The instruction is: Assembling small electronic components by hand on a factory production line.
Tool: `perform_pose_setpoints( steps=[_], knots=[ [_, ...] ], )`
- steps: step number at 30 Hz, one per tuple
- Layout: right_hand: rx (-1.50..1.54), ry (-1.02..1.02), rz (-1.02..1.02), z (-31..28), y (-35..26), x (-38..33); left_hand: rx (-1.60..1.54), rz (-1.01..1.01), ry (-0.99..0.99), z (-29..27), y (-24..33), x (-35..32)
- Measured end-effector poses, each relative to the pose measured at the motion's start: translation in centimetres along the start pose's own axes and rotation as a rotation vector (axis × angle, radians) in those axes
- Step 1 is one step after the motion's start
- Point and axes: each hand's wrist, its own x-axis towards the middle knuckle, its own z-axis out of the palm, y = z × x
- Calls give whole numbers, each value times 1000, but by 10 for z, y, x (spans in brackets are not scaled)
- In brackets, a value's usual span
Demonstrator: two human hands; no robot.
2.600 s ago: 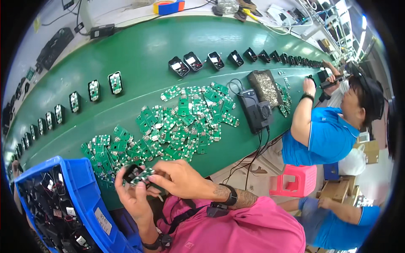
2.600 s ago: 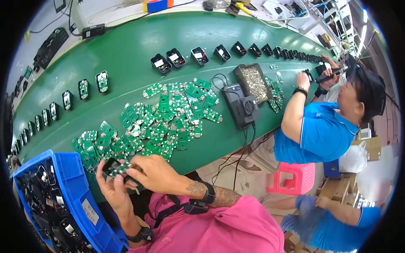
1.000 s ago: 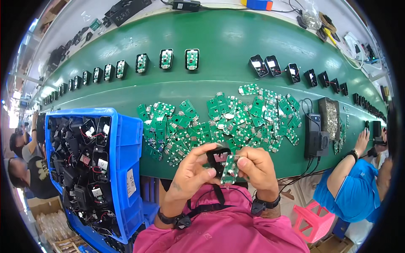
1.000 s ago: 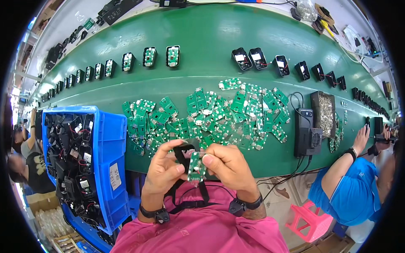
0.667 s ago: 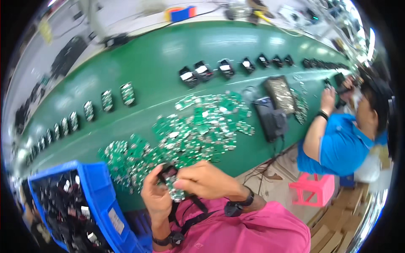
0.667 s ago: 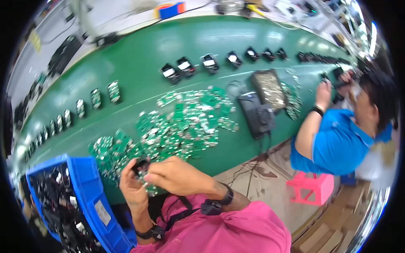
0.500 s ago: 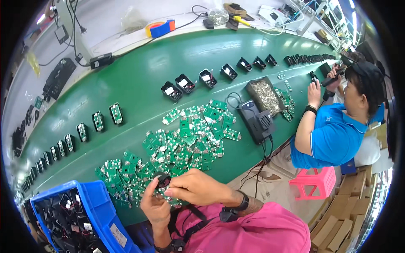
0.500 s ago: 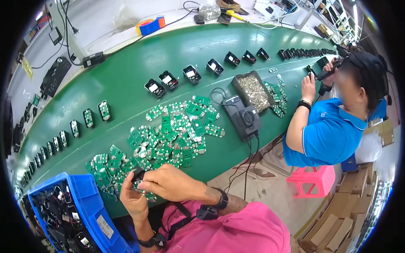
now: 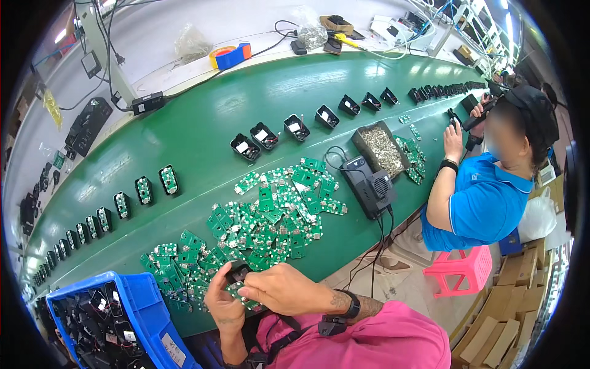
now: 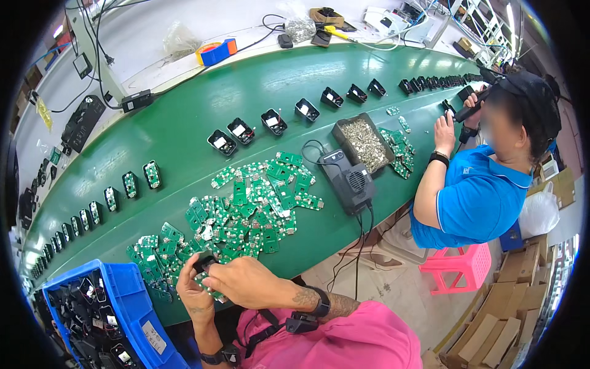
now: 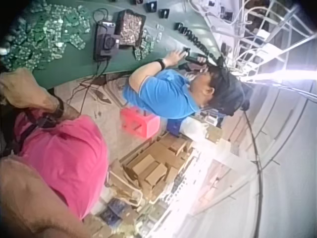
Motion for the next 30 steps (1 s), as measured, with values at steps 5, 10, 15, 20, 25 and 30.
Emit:
perform_pose_setpoints(
  steps=[5,10,15,20,25,30],
  knots=[
    [-67,70,93,11,3,0,-49,7,203,21,8,-2],
    [119,141,115,26,1,-1,-57,8,209,14,6,-5],
    [175,129,113,18,-3,6,41,46,299,14,9,-2],
    [203,183,275,6,-1,13,184,-227,116,8,33,-6],
    [209,159,308,9,-5,17,-294,-97,3,-2,30,-8],
    [-106,167,294,19,0,14,-203,-237,113,-1,27,-10]
  ],
)
